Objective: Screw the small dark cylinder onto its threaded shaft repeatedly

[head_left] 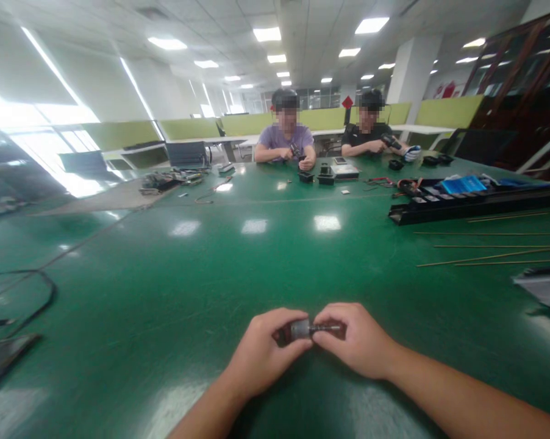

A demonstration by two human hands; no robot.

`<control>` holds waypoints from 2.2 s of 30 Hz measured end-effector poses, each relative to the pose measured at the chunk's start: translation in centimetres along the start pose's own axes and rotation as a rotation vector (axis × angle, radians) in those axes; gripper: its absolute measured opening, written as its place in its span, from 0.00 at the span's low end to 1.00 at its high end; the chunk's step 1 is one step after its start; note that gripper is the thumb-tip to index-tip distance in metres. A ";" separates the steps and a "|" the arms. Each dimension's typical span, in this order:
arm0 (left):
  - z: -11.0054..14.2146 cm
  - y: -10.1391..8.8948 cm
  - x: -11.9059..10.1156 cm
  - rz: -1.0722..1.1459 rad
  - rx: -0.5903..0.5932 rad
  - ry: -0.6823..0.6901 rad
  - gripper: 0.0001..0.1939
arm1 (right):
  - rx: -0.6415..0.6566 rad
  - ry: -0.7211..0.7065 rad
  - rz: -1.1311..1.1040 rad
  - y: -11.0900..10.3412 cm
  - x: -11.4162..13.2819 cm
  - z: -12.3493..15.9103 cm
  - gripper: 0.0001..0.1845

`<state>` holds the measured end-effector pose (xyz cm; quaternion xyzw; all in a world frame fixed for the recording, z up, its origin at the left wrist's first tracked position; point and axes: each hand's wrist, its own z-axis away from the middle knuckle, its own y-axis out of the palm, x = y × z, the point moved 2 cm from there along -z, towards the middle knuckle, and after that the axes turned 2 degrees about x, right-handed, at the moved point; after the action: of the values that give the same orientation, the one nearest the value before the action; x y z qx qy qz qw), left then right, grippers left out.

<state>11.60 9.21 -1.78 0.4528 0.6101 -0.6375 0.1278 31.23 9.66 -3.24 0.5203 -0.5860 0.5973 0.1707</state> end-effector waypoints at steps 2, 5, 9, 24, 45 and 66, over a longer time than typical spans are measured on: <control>0.0 0.0 0.0 0.004 -0.001 -0.005 0.12 | -0.007 0.003 -0.004 -0.1 0.1 0.0 0.03; 0.0 0.1 0.1 0.018 -0.001 -0.010 0.13 | -0.012 0.008 -0.004 -0.2 0.2 0.0 0.03; 0.0 0.2 0.3 0.029 -0.012 -0.009 0.13 | -0.010 0.010 -0.008 -0.3 0.2 0.1 0.03; 0.1 0.2 0.5 0.040 -0.060 -0.008 0.14 | -0.017 0.080 -0.019 -0.4 0.0 0.1 0.06; -0.1 0.0 0.6 0.054 -0.096 -0.036 0.16 | -0.069 0.104 -0.025 -0.3 -0.4 0.2 0.08; -0.1 0.0 0.4 0.099 -0.144 -0.019 0.15 | -0.132 0.155 -0.024 -0.3 -0.7 0.2 0.08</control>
<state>11.43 9.47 -2.05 0.4660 0.6299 -0.5892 0.1973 31.83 9.82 -3.70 0.4671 -0.6027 0.5939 0.2568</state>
